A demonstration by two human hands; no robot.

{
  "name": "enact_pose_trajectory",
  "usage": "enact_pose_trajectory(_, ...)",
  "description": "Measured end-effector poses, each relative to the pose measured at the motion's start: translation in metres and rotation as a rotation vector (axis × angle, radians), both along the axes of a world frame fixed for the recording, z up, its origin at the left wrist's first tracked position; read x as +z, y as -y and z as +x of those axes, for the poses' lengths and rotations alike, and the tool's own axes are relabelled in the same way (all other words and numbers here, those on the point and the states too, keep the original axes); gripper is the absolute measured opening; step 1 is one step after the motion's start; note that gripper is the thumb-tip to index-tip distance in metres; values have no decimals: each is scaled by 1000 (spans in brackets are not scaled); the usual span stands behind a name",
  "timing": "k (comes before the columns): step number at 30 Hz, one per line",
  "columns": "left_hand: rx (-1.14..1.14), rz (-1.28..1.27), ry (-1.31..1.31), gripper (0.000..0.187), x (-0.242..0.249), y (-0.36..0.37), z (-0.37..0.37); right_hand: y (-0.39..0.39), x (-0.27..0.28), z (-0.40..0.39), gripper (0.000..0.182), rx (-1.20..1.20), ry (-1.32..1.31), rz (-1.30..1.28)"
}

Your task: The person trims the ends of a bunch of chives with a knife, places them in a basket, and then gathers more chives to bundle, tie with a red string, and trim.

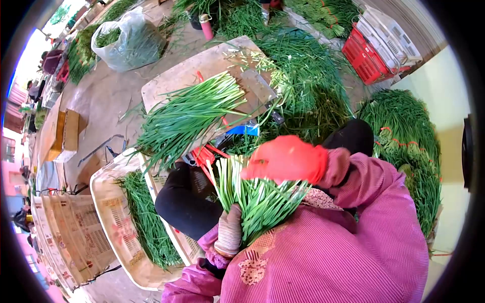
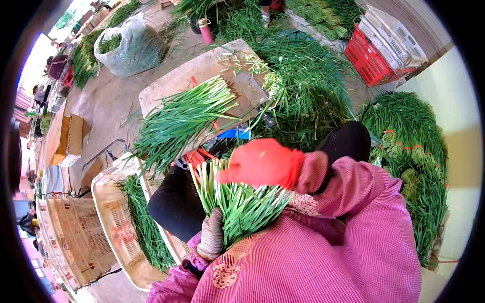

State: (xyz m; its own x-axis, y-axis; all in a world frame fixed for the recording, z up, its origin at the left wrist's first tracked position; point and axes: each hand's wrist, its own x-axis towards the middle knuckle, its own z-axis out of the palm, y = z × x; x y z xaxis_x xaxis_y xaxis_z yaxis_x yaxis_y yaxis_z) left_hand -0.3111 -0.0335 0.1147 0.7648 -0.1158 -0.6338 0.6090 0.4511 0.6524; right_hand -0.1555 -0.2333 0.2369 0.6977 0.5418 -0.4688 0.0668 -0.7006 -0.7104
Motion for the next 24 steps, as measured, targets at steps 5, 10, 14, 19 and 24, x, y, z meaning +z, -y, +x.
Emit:
enact_pose_trajectory(5,36,143,17,33,5,6,-3,-14,-34,-11,61,213,185,-222)
enact_pose_trajectory(10,44,193,0,32,-4,6,-9,-16,-51,-11,44,36,-69,-102)
enact_pose_trajectory(14,9,38,-53,44,-2,6,-4,-1,-60,-7,33,-158,-295,218)
enact_pose_trajectory(19,100,-120,-4,56,1,13,-5,47,-57,29,24,-498,-210,616)
enact_pose_trajectory(24,86,-253,-6,64,4,14,-8,128,-54,84,38,-505,539,-2)
